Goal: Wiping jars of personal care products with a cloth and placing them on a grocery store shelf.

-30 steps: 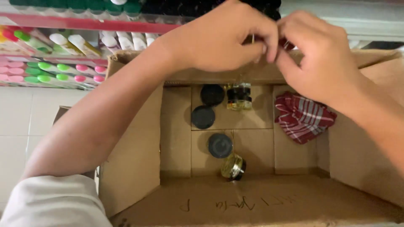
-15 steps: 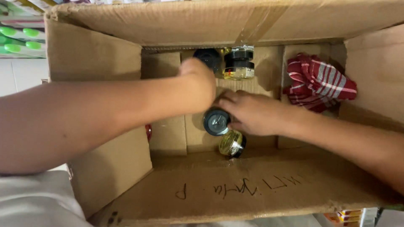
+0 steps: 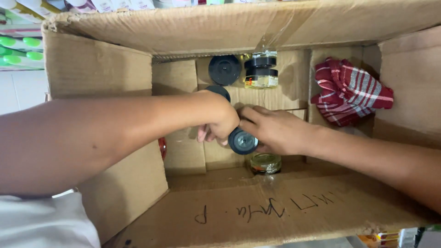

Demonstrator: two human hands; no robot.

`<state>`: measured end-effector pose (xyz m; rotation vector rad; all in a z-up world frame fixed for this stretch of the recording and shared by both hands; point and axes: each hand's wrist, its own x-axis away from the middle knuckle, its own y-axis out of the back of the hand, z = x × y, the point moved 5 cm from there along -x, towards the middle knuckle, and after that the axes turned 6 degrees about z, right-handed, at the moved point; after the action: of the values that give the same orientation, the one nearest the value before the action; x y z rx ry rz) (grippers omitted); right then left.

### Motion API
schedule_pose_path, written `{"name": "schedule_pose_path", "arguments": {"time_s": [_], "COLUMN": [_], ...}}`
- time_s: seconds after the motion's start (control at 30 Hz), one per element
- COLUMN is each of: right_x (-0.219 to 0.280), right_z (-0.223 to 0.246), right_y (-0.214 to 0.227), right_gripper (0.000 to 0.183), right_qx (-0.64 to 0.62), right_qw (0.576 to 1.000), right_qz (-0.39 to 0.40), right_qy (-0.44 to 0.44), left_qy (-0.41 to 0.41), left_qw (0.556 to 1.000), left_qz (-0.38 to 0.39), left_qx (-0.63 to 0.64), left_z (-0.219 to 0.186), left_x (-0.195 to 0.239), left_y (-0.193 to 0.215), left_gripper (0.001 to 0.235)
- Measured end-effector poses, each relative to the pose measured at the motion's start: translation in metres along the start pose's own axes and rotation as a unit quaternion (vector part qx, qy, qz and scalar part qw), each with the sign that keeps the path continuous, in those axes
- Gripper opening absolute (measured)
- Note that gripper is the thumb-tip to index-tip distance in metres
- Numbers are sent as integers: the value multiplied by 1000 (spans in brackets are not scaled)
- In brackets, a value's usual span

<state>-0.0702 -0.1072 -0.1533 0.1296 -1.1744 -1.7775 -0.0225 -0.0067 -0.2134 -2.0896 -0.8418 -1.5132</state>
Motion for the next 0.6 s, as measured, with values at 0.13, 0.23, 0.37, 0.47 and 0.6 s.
{"name": "schedule_pose_path", "arguments": {"time_s": [0.13, 0.23, 0.37, 0.47, 0.6], "right_x": [3, 2, 19, 43, 69], "right_z": [-8, -12, -7, -13, -18], "right_y": [-1, 17, 66, 92, 126], "right_gripper": [79, 78, 76, 72, 62], "right_qx": [6, -64, -146, -181, -255], "right_qw": [1000, 997, 985, 983, 961], "right_qz": [17, 35, 51, -16, -104], "right_qy": [-26, -32, -75, -33, -25], "left_qy": [-31, -102, -148, -234, -336], "left_qw": [996, 982, 981, 967, 926], "left_qz": [30, 68, 48, 1, -54], "left_qx": [84, 141, 112, 97, 166], "left_z": [9, 24, 27, 13, 1], "left_x": [-17, -21, 36, 83, 127], "left_y": [8, 19, 41, 50, 59], "left_gripper": [39, 32, 34, 36, 42]}}
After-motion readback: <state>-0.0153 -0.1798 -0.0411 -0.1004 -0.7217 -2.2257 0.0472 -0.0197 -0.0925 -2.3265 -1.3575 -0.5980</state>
